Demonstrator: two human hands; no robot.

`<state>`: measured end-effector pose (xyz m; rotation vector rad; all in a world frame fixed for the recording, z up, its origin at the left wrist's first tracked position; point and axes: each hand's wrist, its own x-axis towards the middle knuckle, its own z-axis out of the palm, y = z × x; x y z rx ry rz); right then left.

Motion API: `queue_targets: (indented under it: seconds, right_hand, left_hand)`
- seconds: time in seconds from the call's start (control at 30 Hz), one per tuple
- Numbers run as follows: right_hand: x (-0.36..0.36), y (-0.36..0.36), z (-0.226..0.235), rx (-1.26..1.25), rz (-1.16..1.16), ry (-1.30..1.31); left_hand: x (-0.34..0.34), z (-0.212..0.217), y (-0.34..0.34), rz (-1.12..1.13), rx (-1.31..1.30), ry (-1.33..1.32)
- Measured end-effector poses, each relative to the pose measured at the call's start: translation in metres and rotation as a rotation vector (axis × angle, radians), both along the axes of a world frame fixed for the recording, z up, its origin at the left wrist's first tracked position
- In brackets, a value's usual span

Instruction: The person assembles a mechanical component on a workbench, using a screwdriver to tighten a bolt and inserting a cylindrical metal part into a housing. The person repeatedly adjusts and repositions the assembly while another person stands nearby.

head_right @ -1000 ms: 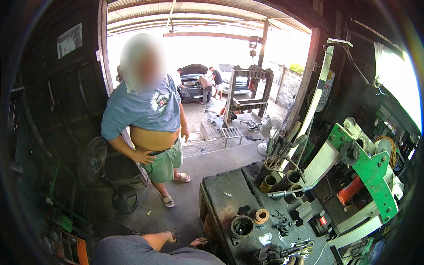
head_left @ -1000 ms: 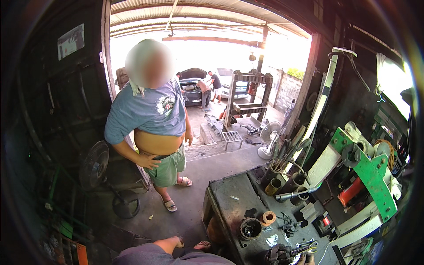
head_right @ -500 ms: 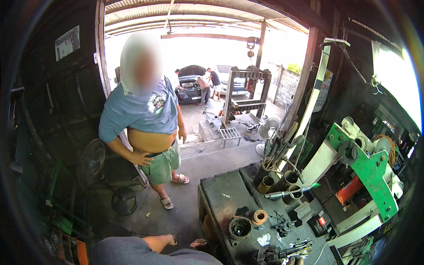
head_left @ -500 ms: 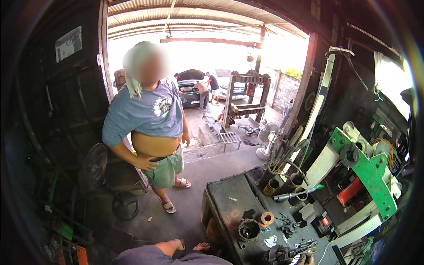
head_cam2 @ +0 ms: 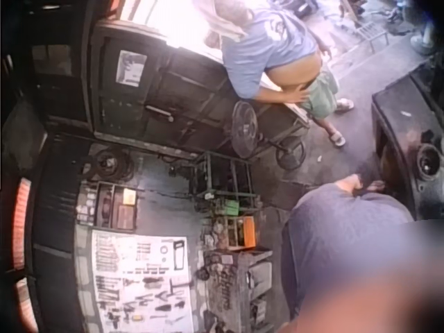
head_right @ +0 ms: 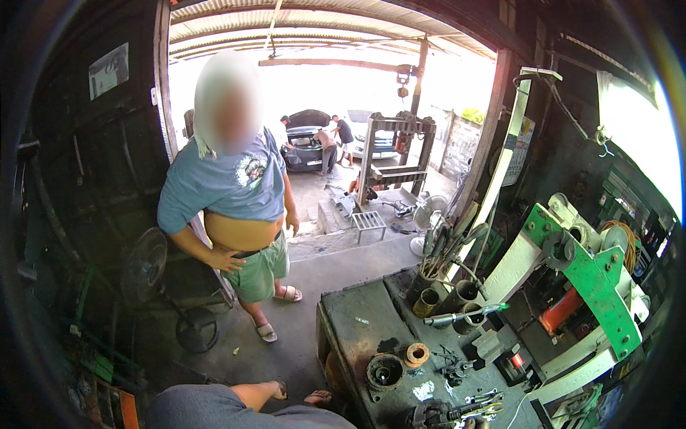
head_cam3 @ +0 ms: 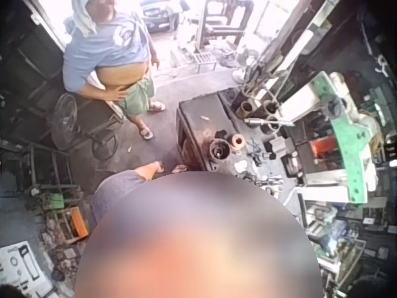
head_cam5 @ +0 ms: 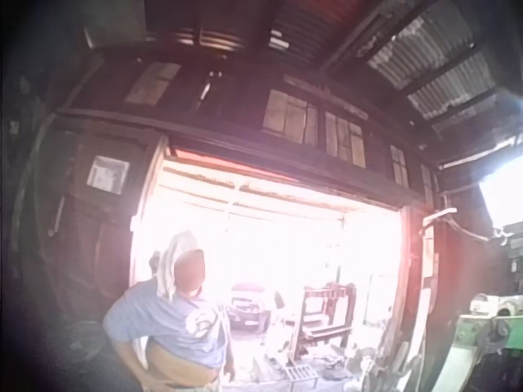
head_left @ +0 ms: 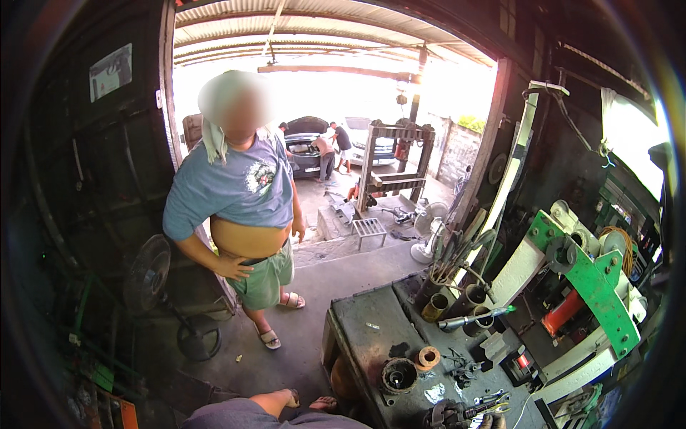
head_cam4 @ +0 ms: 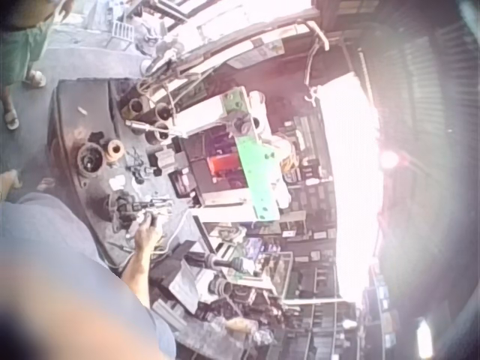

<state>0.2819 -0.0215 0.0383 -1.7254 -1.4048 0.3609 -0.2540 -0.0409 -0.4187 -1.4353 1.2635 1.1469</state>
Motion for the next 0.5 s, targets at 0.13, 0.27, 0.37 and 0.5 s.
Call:
queue_targets:
  seconds: [0.13,0.27,0.37,0.5]
  right_hand:
    - [-0.003,0.0,0.005,-0.017,0.028,0.024]
    - [-0.004,0.001,0.003,-0.046,-0.022,0.178]
    - [-0.004,0.0,0.003,-0.04,0.007,0.114]
    - [-0.002,0.001,0.002,-0.055,-0.017,0.165]
  left_hand:
    - [-0.02,-0.004,-0.018,1.457,-0.119,-0.288]
    - [-0.017,-0.005,-0.024,0.109,-0.016,-0.023]
    - [-0.01,-0.004,-0.022,0.171,0.044,-0.018]
    - [-0.008,-0.003,-0.014,0.185,-0.018,-0.037]
